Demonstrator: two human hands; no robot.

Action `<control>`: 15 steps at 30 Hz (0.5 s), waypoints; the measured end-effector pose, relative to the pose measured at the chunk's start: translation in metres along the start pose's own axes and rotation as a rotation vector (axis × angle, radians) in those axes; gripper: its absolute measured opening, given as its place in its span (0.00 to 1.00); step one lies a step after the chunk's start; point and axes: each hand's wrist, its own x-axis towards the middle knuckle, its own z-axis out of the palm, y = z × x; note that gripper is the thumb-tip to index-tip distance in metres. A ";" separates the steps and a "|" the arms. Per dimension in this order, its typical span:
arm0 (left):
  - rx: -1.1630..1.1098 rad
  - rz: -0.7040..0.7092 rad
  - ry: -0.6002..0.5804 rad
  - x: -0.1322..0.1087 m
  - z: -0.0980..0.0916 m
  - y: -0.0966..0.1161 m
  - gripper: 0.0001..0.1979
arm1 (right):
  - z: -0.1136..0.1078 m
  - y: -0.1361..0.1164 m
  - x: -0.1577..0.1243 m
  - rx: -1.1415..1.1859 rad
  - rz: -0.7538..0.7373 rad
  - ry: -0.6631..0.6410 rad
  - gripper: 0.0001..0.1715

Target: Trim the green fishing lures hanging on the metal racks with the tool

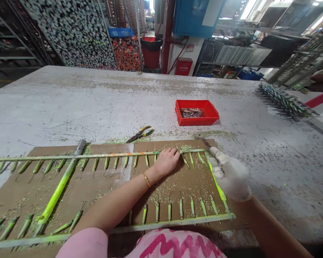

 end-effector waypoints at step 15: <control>-0.023 -0.055 0.089 0.002 0.011 0.007 0.07 | 0.030 -0.006 -0.008 -0.084 -0.069 -0.270 0.33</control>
